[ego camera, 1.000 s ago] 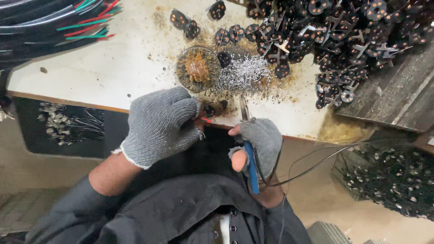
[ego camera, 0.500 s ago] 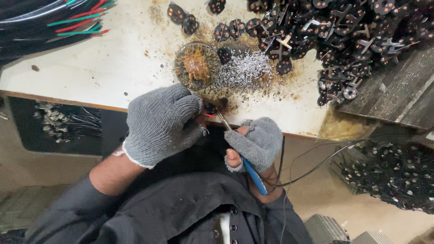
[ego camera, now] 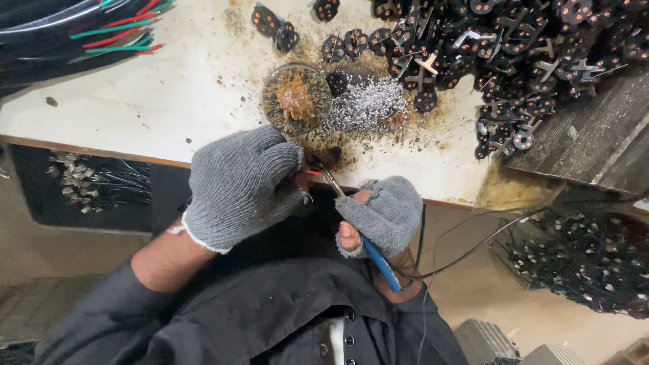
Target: The person solders wires to electrical plug connectors at a workbench. They hold a wire in one hand and a soldering iron in the other, dip wire ends into a flux container, tin the exposed strands with solder, and attach the wires to connector terminals, working through several connectors one at a time.
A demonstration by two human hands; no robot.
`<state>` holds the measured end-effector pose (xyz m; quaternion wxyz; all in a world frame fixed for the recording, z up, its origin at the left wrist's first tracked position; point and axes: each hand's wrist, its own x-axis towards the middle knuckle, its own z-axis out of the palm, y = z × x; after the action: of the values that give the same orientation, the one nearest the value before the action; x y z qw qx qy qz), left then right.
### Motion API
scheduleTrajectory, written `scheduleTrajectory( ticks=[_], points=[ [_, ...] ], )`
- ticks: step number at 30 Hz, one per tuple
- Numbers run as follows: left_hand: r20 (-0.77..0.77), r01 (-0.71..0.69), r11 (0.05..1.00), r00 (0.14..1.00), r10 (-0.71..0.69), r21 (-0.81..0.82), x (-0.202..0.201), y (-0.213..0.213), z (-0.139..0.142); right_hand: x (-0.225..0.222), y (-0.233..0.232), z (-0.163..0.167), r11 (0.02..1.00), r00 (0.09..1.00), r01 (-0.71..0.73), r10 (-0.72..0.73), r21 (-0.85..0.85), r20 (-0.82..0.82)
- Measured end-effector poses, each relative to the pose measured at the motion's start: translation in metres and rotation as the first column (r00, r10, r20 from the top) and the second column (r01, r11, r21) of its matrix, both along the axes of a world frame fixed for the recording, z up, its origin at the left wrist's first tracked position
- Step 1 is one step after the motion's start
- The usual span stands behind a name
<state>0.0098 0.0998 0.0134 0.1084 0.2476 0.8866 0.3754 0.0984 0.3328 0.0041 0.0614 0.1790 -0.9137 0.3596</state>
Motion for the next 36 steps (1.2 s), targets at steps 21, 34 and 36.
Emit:
scheduleTrajectory(
  ticks=[21,34,36],
  points=[
    [0.021,0.042,0.997,0.999,-0.041,-0.060,-0.008,-0.001,-0.007,-0.011,0.003,0.002,0.991,0.993,-0.122,0.121,0.048,0.016],
    [0.016,0.059,0.998,0.998,-0.058,-0.034,-0.010,-0.007,-0.008,-0.010,-0.003,0.002,0.994,0.995,-0.102,0.101,0.027,0.018],
    [0.029,0.061,0.997,0.998,-0.060,-0.036,-0.009,-0.008,-0.008,-0.010,-0.008,0.005,0.996,0.996,-0.085,0.084,0.020,0.032]
  ],
)
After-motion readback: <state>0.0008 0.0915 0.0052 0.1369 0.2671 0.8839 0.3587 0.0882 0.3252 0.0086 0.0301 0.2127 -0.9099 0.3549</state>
